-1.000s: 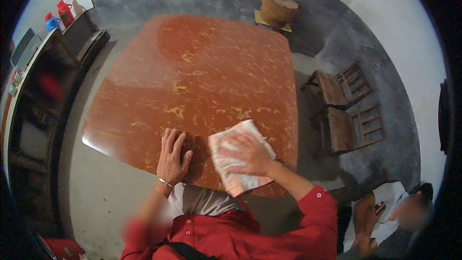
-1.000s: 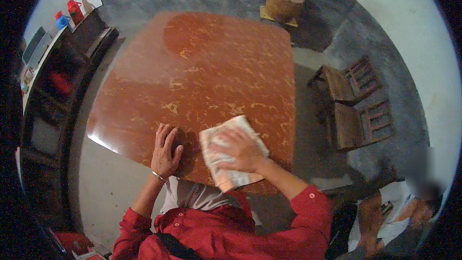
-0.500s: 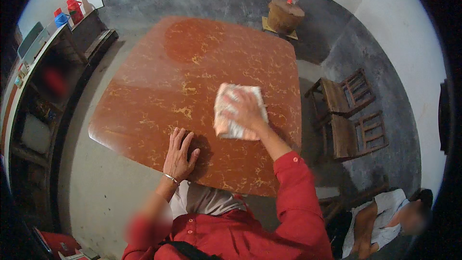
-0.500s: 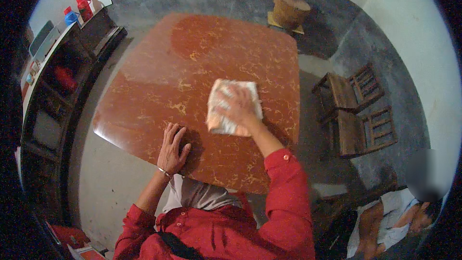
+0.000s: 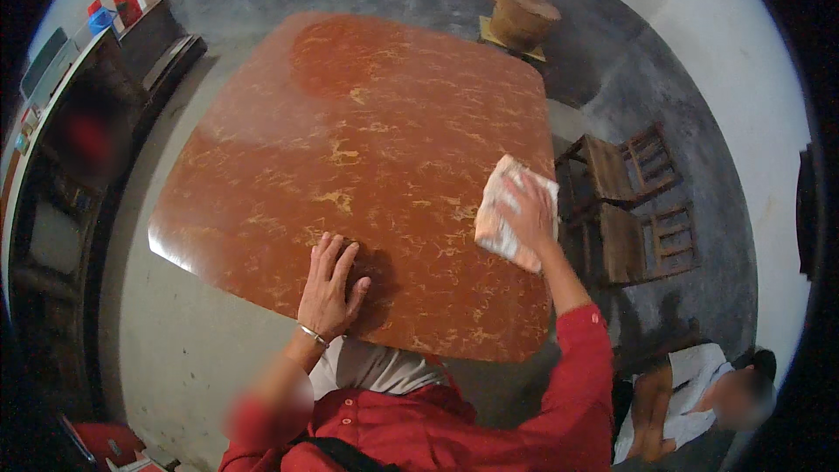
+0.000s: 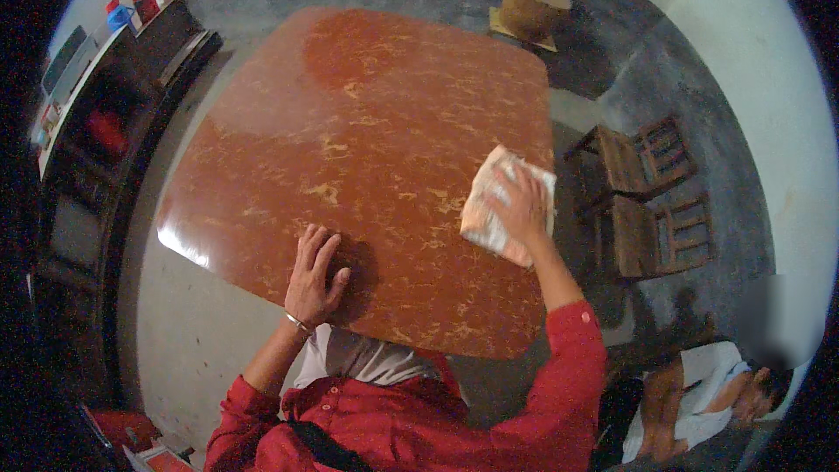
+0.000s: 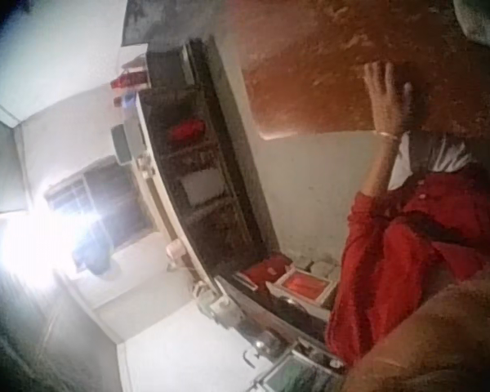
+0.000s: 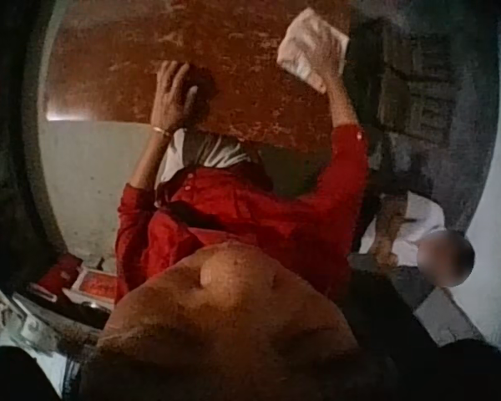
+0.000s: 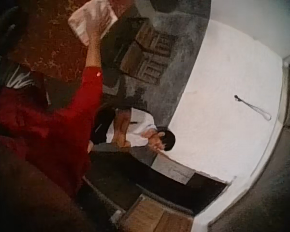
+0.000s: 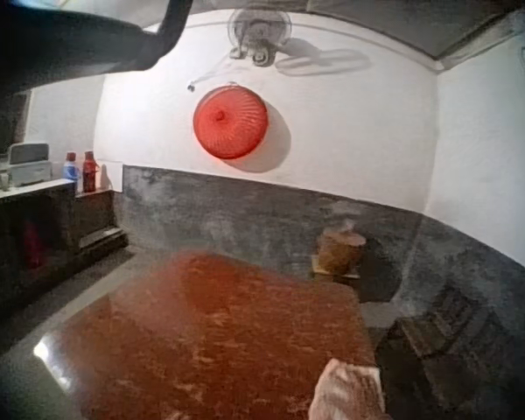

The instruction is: The person wipes a large, reddish-brown table surface with a white cloth. They systematically clean the table top using circular and back-and-forth motions, covering the entire surface area. Another person is visible sitting in the background.

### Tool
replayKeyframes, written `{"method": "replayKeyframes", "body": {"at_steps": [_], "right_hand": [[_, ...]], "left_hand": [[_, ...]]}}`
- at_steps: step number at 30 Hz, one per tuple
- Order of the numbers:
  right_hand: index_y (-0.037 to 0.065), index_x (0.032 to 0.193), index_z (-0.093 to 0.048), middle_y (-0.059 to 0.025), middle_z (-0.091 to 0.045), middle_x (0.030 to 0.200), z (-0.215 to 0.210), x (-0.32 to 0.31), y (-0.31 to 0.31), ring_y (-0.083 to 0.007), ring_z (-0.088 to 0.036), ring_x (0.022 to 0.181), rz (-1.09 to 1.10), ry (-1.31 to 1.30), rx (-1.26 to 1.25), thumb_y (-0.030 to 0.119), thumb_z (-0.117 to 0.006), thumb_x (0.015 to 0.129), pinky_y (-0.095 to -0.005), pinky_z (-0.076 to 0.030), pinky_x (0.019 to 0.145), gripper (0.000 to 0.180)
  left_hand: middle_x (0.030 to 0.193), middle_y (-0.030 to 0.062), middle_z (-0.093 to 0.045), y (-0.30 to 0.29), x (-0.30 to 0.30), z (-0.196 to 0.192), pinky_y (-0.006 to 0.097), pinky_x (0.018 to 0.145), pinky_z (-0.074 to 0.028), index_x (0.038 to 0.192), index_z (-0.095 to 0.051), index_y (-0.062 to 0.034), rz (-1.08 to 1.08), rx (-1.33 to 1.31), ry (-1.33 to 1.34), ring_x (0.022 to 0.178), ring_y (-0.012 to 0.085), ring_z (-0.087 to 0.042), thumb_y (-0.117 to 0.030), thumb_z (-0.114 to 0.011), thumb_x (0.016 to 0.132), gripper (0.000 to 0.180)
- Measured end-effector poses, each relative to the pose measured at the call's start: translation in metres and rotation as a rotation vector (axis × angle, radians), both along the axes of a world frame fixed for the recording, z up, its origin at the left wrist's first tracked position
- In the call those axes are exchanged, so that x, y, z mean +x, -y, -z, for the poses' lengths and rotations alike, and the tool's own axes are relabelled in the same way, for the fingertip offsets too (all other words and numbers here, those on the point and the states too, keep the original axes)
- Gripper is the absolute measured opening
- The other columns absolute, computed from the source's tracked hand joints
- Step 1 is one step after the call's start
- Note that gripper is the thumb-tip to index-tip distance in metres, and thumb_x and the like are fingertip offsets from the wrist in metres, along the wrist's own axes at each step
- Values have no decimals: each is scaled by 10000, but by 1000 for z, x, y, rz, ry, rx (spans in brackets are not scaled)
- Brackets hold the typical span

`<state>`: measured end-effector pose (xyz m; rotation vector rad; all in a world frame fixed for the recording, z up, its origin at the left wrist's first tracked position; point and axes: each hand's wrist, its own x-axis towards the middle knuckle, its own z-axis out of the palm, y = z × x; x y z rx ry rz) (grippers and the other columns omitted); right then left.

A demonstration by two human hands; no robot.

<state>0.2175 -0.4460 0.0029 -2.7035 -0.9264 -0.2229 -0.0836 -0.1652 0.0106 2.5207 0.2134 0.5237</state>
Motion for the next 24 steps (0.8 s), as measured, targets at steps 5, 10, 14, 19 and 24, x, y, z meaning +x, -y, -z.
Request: {"method": "replayKeyframes", "body": {"at_steps": [5, 10, 14, 19, 24], "right_hand": [[248, 1394, -514, -142, -368, 1500, 17, 63, -92, -346, -291, 1395, 135, 46, 13, 575, -520, 903, -563, -170, 1122, 590], [253, 1401, -506, -149, -349, 1513, 16, 3, -242, -348, -265, 1404, -211, -10, 70, 658, -513, 865, -579, -115, 1138, 672], [282, 1425, -469, -138, -394, 1492, 29, -60, -282, -320, -330, 1389, -633, 97, 46, 659, -468, 876, -532, -185, 1138, 667], [253, 1374, -531, -115, -419, 1474, 30, -121, -205, -292, -344, 1394, -865, 67, 231, 573, -563, 861, -492, -220, 1155, 605], [243, 1313, -597, -103, -472, 1429, -9, -151, -66, -300, -390, 1364, -810, 1, 49, 560, -598, 852, -502, -248, 1141, 559]], "left_hand": [[1421, 215, -394, 1, 2, 0, 523, 1154, -254, 1367, -459, -44, 2, 11, 23, 1387, 423, -298, -256, -600, 916, 517], [1456, 223, -350, -4, -3, 2, 524, 1161, -231, 1384, -442, -55, -49, -6, 15, 1404, 434, -257, -262, -602, 911, 540], [1516, 204, -279, -1, 1, 3, 580, 1155, -165, 1401, -443, -104, -98, 72, 103, 1439, 440, -168, -282, -604, 909, 548], [1555, 160, -237, -5, -2, 11, 629, 1143, -91, 1412, -444, -167, -115, 141, 125, 1455, 434, -119, -400, -543, 932, 542], [1528, 172, -283, -4, -6, 9, 612, 1149, -94, 1391, -479, -140, -57, 105, 137, 1449, 424, -142, -413, -526, 934, 534]]}}
